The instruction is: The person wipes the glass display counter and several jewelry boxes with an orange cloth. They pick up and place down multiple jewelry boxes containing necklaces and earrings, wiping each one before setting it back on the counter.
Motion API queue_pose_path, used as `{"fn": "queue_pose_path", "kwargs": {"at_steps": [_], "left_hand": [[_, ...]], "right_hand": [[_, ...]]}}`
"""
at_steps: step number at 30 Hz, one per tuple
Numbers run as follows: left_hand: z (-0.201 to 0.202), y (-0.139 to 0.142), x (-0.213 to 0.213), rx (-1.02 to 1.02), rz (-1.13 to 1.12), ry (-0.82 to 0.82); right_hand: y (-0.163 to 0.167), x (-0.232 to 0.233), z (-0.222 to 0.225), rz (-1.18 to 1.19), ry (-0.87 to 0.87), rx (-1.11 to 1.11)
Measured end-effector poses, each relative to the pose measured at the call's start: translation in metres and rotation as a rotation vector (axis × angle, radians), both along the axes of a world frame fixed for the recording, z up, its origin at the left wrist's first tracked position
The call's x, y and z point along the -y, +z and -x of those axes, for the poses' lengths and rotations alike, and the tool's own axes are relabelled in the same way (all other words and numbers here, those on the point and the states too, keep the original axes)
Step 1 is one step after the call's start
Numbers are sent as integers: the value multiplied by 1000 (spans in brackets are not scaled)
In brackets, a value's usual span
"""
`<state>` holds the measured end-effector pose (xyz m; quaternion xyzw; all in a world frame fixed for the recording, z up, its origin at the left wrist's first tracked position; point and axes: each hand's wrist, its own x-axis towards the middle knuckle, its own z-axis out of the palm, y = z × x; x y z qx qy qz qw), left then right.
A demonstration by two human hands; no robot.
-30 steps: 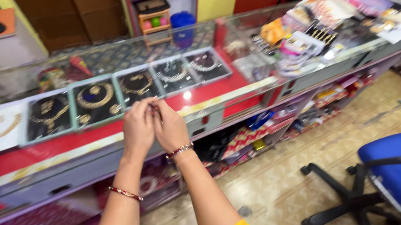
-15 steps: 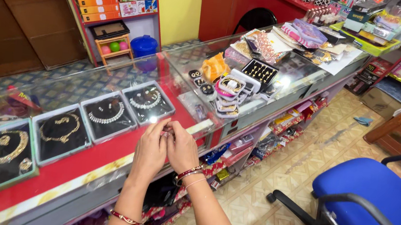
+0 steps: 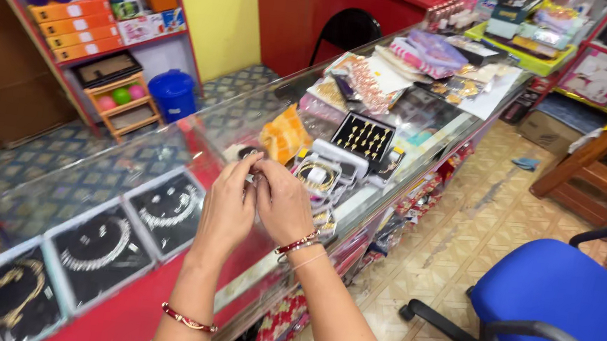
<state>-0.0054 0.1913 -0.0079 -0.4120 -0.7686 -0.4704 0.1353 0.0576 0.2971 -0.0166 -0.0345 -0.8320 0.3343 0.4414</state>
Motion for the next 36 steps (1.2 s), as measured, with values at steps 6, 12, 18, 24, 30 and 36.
{"fn": "queue_pose_path", "kwargs": {"at_steps": [6,12,18,24,30,36], "left_hand": [[17,11,-56,77,36,-135],[27,16,-95,27,82,-143],[35,18,-152,48,191,-128],[50,32,-235,55,309,-62],[64,45,-332,87,359,-64],[86,50,-408,80,363,-67]], "right_hand": [[18,-53,13,73,-63,12],[27,-103,18,46,-88,45],[27,-184,15,206,-147,149],[24,-302,30,205,-135,134],[6,-427,54,248,-138,135],[-11,-528,71,131,-481,15]]}}
